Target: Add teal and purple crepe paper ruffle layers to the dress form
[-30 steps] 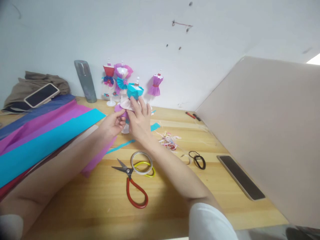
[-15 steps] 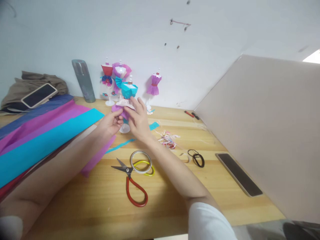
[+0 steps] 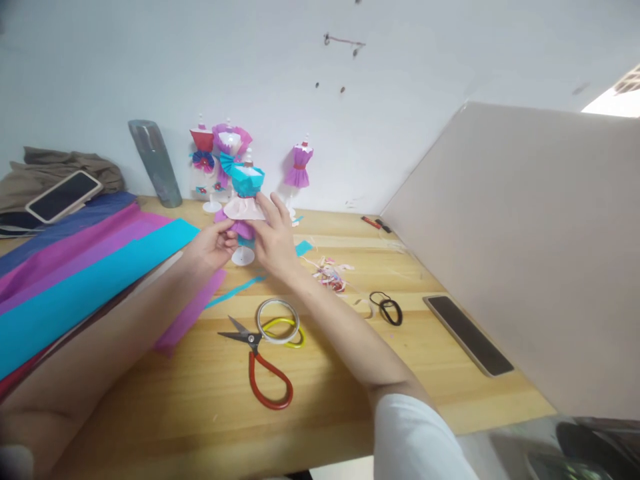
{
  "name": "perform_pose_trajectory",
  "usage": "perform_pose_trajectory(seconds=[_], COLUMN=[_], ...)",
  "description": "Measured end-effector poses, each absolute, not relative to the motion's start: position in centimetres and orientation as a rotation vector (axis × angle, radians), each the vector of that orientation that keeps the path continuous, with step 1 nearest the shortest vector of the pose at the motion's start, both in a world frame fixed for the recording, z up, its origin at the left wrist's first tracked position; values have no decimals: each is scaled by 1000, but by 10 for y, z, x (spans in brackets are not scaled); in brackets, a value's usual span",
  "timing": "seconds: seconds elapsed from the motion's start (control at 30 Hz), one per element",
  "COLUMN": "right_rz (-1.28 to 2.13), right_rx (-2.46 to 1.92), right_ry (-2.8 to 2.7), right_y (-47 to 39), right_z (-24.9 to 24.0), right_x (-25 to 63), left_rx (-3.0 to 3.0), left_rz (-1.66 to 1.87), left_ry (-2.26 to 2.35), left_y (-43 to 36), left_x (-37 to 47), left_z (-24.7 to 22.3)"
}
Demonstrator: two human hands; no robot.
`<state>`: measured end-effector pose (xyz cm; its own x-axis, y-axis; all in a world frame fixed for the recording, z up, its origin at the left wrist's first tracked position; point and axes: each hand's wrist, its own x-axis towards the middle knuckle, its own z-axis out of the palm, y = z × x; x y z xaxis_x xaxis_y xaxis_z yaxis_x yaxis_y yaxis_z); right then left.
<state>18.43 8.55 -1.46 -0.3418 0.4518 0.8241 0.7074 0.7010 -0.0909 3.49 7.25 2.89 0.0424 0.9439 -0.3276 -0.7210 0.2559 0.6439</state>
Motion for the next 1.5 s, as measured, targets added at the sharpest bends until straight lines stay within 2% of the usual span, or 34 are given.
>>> perform_pose_trajectory(seconds=[0.43,0.9,1.27,1.5], right_rz=[-178,-142,-431,-448], right_rx=[-941,-962,-851,-953], right_ry=[-1822,-1664,-1876,-1946], right_y=[96,105,81,84], right_z=[-27,-12,-14,-10], right_x=[195,161,160,158], left_rx=[340,373,338,357], left_rz=[1374,1331,1282,1246], left_ry=[813,829,781,688], left_y=[77,78,65,62], left_x=[34,34,25,19], left_z=[21,25,42,42])
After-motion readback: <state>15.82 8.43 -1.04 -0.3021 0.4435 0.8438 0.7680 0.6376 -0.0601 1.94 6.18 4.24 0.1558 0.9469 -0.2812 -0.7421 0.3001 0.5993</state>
